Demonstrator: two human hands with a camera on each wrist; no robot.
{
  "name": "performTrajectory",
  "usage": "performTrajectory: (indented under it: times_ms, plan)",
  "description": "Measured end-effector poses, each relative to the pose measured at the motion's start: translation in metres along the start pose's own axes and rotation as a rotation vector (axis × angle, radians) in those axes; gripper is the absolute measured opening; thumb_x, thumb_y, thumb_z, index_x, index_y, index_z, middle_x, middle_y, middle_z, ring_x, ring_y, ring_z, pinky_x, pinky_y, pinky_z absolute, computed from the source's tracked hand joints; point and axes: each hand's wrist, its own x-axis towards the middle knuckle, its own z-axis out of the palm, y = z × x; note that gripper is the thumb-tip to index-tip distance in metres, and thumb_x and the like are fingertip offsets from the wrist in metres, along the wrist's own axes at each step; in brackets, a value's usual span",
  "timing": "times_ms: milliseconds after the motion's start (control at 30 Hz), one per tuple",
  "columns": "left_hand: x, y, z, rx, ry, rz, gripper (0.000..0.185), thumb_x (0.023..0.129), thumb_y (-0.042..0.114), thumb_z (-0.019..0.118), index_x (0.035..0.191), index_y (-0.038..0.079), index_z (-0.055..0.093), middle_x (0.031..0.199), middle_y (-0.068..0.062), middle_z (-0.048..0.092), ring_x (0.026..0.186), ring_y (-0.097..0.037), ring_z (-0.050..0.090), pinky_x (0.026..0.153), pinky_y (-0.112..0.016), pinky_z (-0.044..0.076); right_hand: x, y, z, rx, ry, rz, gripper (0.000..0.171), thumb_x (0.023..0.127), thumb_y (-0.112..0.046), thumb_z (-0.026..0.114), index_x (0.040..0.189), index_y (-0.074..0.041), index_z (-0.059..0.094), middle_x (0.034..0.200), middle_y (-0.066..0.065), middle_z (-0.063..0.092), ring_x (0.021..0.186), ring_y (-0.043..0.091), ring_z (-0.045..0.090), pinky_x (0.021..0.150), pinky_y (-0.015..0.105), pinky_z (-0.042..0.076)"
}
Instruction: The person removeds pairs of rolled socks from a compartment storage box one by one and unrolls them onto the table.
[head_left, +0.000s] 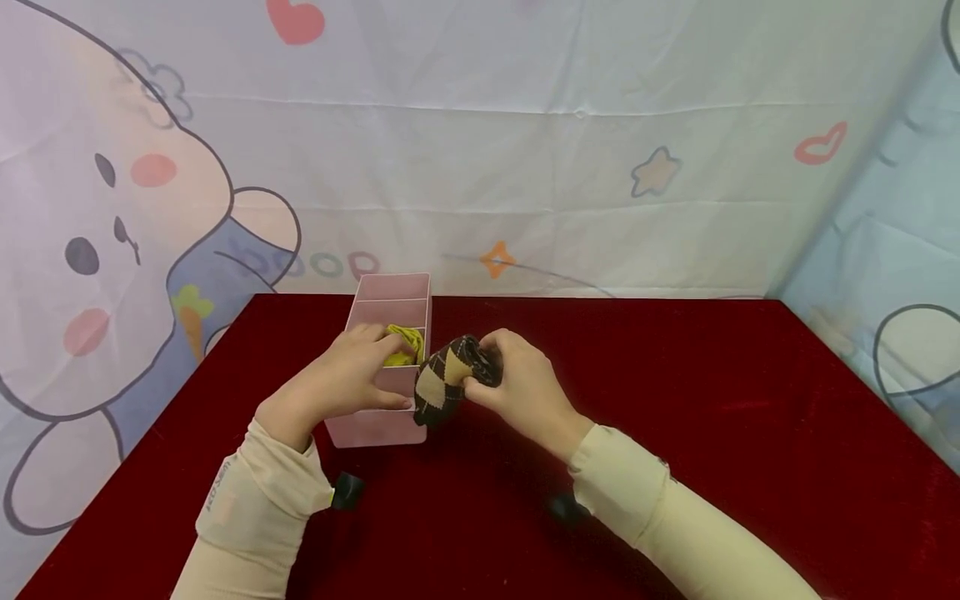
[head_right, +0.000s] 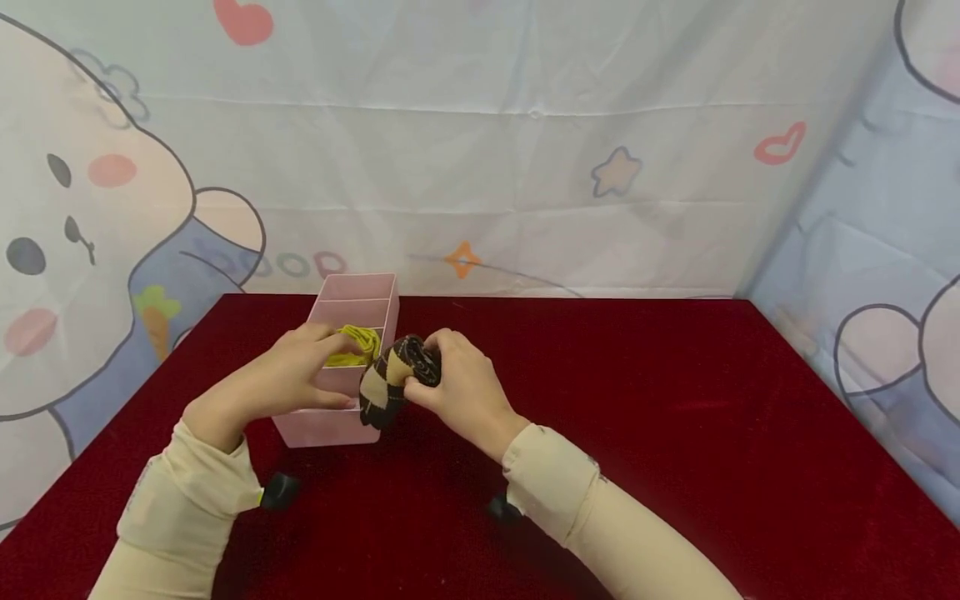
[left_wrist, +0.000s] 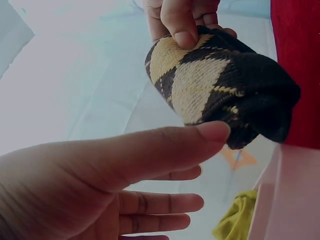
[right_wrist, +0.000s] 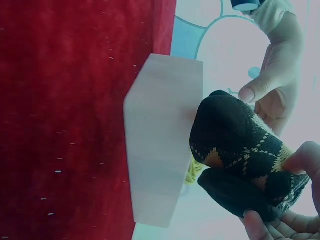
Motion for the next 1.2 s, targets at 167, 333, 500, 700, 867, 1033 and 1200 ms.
performTrajectory:
  times_ms: [167,333,500,700,867,1033,1200]
  plan:
    - [0.004,0.007,0.005,-0.014,0.01,0.036,0.049,0.076,0.03,0.08,0.115,0.006,0.061,0.116,-0.014,0.058,0.114,-0.034,0.05,0.099,-0.051,0.039,-0.011,0.009,-0.003,0.031,-0.027,0.018,0.049,0.075,-0.018,0.073,0.119,-0.006,0.055,0.099,0.007,0.066,0.081,0.014,0.062,0.073,0.029,0.052]
    - [0.006,0.014,0.007,0.001,0.048,0.107,0.047,0.072,0.027,0.082,0.11,0.008,0.061,0.112,-0.011,0.059,0.11,-0.031,0.052,0.099,-0.051,0.039,-0.021,0.017,-0.007,0.027,-0.059,0.009,0.05,0.076,-0.018,0.073,0.122,-0.01,0.055,0.095,0.004,0.067,0.076,0.009,0.061,0.071,0.027,0.05]
    - [0.009,0.023,0.007,-0.008,0.049,0.153,0.044,0.071,0.028,0.083,0.106,0.01,0.063,0.102,-0.007,0.061,0.104,-0.028,0.054,0.095,-0.048,0.041,-0.033,0.021,-0.013,0.063,-0.147,0.047,0.043,0.079,-0.02,0.072,0.117,-0.01,0.054,0.093,0.002,0.068,0.073,0.009,0.061,0.067,0.023,0.049]
    - [0.015,0.039,0.012,-0.025,0.006,0.219,0.037,0.073,0.03,0.082,0.101,0.013,0.064,0.101,-0.005,0.062,0.102,-0.025,0.056,0.095,-0.044,0.043,-0.045,0.024,-0.02,0.117,-0.257,0.113,0.04,0.082,-0.018,0.071,0.115,-0.008,0.052,0.089,0.005,0.069,0.067,0.008,0.061,0.061,0.021,0.05]
    - [0.015,0.048,0.019,-0.033,-0.055,0.26,0.032,0.074,0.029,0.08,0.098,0.014,0.065,0.098,-0.003,0.063,0.097,-0.019,0.056,0.089,-0.036,0.046,-0.053,0.027,-0.021,0.175,-0.343,0.169,0.041,0.084,-0.017,0.068,0.117,-0.003,0.05,0.094,0.011,0.067,0.062,0.007,0.064,0.058,0.022,0.053]
    - [0.015,0.053,0.025,-0.059,-0.129,0.304,0.03,0.077,0.029,0.079,0.099,0.014,0.065,0.092,0.0,0.063,0.09,-0.015,0.057,0.082,-0.03,0.048,-0.059,0.035,-0.021,0.214,-0.388,0.215,0.042,0.086,-0.018,0.068,0.117,0.002,0.048,0.094,0.013,0.067,0.06,0.01,0.066,0.056,0.023,0.054]
    - [0.013,0.058,0.032,-0.028,-0.159,0.352,0.027,0.077,0.029,0.078,0.096,0.015,0.064,0.086,0.003,0.062,0.084,-0.011,0.057,0.08,-0.028,0.047,-0.065,0.043,-0.021,0.338,-0.447,0.265,0.042,0.088,-0.018,0.067,0.117,0.005,0.047,0.092,0.014,0.063,0.062,0.014,0.067,0.058,0.028,0.057]
